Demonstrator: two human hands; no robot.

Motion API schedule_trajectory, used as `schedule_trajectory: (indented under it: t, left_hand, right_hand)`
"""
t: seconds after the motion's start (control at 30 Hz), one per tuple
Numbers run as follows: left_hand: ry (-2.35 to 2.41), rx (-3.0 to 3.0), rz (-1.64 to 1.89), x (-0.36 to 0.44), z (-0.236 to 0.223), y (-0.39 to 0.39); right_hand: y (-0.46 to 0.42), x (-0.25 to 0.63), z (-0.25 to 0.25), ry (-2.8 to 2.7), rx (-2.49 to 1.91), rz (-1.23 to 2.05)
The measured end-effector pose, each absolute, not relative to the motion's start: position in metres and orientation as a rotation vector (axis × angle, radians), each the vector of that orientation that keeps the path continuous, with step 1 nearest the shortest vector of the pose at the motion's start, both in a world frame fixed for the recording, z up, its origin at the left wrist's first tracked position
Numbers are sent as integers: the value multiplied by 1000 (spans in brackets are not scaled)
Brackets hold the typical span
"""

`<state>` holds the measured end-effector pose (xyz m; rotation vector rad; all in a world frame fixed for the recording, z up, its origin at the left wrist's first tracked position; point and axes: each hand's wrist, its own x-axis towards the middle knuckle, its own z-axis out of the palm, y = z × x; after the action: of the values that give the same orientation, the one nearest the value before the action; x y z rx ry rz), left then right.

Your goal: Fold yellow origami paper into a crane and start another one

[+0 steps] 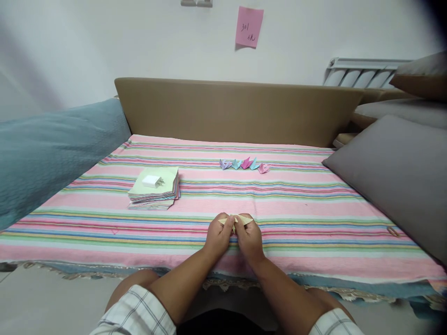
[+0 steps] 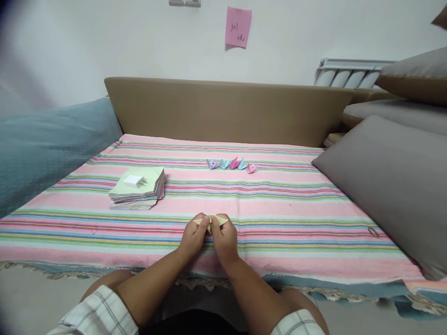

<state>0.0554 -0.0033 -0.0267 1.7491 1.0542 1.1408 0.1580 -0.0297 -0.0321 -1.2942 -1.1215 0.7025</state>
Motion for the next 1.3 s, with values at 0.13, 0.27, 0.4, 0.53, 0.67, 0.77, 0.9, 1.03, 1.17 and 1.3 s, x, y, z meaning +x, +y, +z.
schedule_trajectory:
  t: [0.13,0.27,0.4,0.53,0.67,0.77,0.9,1.03,1.17,1.3]
  left_hand:
    - [1070,1901,1170,55,-25,-3]
    - [1069,2021,1186,55,-25,-3]
    - [1092,1907,1179,57,-27,-4]
    - [1096,1700,1142,60,-27,-5]
    - [1098,1762,1202,62,-27,-5]
    - [1089,1753,1241,62,-26,-6]
    - [1021,1533,1192,64,-20,-8]
    - [938,1330,1140,67,-16,-10]
    - [882,1225,1141,68,-15,-10]
    - [840,1146,1138,68,-18,-10]
  right_hand:
    - [-29,157,-32,-1108,-1255,756]
    - [-26,159,-33,-1188,-1278,766]
    - [-25,161,-36,-1248,-1326,715]
    - [-27,159,-37,-1297,-1333,636]
    - [-27,157,-36,-1299,-1319,649]
    - [-26,157,-33,-1235,-1292,775]
    - [-25,156,-30,-1071,-1240,974]
    - [-24,155,-31,-978,-1216,1060]
    - [-22,153,-35,-886,-1175,1098]
    - [-21,151,-37,-792,-1139,1135]
